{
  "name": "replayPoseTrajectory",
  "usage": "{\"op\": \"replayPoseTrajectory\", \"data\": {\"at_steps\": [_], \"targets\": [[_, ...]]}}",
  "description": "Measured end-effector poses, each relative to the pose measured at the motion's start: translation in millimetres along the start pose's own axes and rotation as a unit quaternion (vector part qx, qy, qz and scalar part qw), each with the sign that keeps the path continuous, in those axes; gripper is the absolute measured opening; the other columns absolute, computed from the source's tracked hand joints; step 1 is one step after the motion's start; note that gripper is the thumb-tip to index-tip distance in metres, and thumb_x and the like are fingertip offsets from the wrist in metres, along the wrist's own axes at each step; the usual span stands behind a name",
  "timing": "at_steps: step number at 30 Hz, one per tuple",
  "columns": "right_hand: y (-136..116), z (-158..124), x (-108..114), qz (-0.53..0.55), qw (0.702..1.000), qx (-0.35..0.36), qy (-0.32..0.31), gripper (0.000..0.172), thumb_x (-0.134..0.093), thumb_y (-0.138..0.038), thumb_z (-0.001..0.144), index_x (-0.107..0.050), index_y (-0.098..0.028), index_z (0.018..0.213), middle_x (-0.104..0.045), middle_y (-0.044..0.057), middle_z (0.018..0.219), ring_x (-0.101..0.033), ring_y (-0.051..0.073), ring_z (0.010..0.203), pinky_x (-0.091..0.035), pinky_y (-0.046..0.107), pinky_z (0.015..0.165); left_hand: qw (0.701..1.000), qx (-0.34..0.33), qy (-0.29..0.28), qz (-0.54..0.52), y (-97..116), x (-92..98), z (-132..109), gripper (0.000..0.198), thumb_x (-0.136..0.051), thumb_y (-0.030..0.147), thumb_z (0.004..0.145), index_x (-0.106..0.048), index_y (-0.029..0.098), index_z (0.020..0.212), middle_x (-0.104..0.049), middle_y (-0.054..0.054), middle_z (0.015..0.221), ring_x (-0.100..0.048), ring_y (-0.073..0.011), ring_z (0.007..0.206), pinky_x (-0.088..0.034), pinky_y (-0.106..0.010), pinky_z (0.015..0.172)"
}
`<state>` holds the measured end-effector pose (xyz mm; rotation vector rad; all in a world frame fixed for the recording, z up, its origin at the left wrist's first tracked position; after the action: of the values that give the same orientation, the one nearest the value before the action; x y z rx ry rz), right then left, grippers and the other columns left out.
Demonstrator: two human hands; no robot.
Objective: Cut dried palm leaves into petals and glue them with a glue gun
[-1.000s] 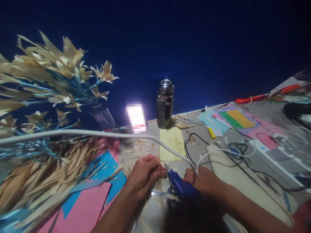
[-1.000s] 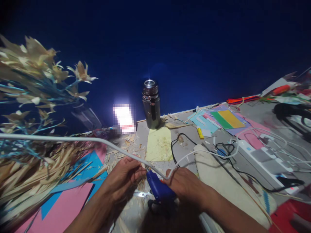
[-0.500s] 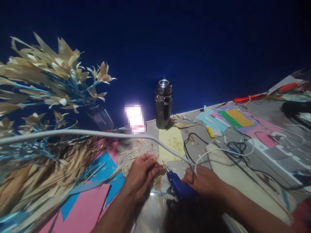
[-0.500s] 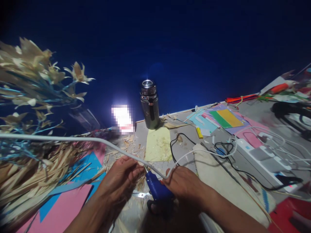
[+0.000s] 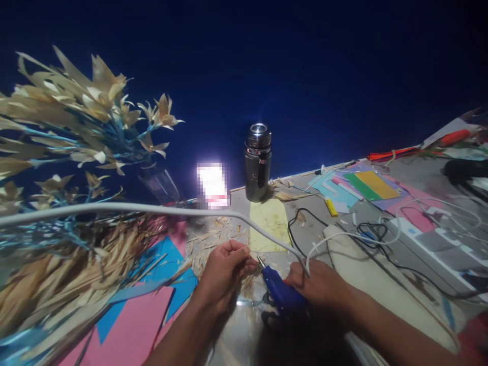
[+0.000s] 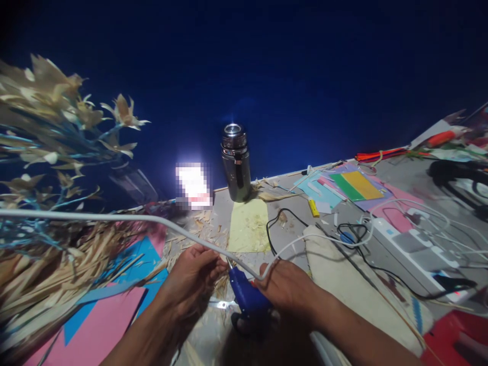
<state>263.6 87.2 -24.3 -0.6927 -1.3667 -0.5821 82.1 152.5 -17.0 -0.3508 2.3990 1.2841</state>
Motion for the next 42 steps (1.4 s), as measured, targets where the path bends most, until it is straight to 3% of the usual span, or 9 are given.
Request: {"op": "replayPoseTrajectory", "data": {"at_steps": [12,16,21,26,31,36,42], "targets": [[-0.2,-3.8,-3.3,-0.002,1.000,0.010,0.007,0.025,-0.050,-0.033,0.103,-0.067,-0.021,0.089,-0.063,0.004,0.072,-0.055,0.018,0.067,-0.027,0.032,0.057,1.000,-0.009,0.003,-0.025,5.7,3.1,-3.2,0.021,-0.083,0.015,0.067,-0.063,0.013,0.072,-0.068,-0.006,0.061,-0.064,-0.0113,0.053,-0.049,-0.016,0.051],[2.1,-9.1,-9.9,0.027,1.000,-0.001,-0.003,0.020,-0.055,-0.031,0.099,-0.069,-0.020,0.091,-0.064,0.005,0.074,-0.055,0.017,0.070,-0.032,0.029,0.060,0.998,-0.043,0.033,-0.017,4.1,5.4,-1.2,0.021,-0.082,0.015,0.067,-0.062,0.014,0.073,-0.067,-0.004,0.057,-0.064,-0.0120,0.051,-0.049,-0.017,0.051],[-1.3,-3.3,1.0,0.004,1.000,0.012,0.015,0.026,-0.048,-0.030,0.103,-0.068,-0.019,0.091,-0.064,0.006,0.074,-0.054,0.018,0.065,-0.027,0.032,0.056,0.998,-0.052,0.032,0.012,-0.9,2.8,-2.0,0.020,-0.081,0.014,0.064,-0.064,0.013,0.072,-0.070,-0.005,0.059,-0.064,-0.0119,0.050,-0.051,-0.020,0.055],[-5.6,3.8,11.9,-0.024,0.999,0.013,-0.022,0.021,-0.048,-0.026,0.103,-0.067,-0.019,0.095,-0.065,0.006,0.075,-0.054,0.017,0.061,-0.020,0.034,0.054,0.998,-0.045,0.028,0.025,2.6,1.6,-4.5,0.021,-0.082,0.016,0.061,-0.064,0.013,0.070,-0.071,-0.006,0.058,-0.065,-0.0132,0.051,-0.051,-0.020,0.055],[-4.0,2.0,6.2,-0.005,0.998,-0.002,-0.061,0.009,-0.059,-0.024,0.096,-0.066,-0.020,0.096,-0.065,0.004,0.079,-0.054,0.017,0.064,-0.022,0.033,0.054,0.996,-0.045,0.047,0.052,7.5,1.6,-6.0,0.021,-0.081,0.020,0.060,-0.063,0.014,0.069,-0.071,-0.009,0.055,-0.065,-0.0150,0.048,-0.048,-0.021,0.050],[-3.6,5.0,10.7,0.034,0.996,-0.041,-0.078,0.015,-0.054,-0.028,0.098,-0.067,-0.023,0.092,-0.065,0.003,0.079,-0.052,0.016,0.063,-0.021,0.031,0.053,0.994,-0.058,0.061,0.073,13.1,-2.6,-12.1,0.022,-0.081,0.021,0.059,-0.061,0.016,0.067,-0.071,-0.008,0.053,-0.061,-0.0134,0.045,-0.043,-0.019,0.046],[3.4,7.7,17.7,0.131,0.968,-0.182,-0.112,0.026,-0.049,-0.031,0.100,-0.065,-0.024,0.082,-0.063,0.000,0.071,-0.055,0.015,0.064,-0.023,0.028,0.053,0.993,-0.046,0.089,0.065,18.8,-7.6,-19.1,0.025,-0.081,0.022,0.053,-0.059,0.016,0.064,-0.067,-0.006,0.049,-0.055,-0.0109,0.039,-0.037,-0.019,0.042]]}}
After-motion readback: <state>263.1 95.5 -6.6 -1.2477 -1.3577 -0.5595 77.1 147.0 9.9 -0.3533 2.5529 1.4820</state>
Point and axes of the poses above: each hand's wrist, its own z-axis towards the middle knuckle, its own x-axis out of the back of the hand, y = z × x, the point moved 5 cm from there along z, towards the middle knuckle
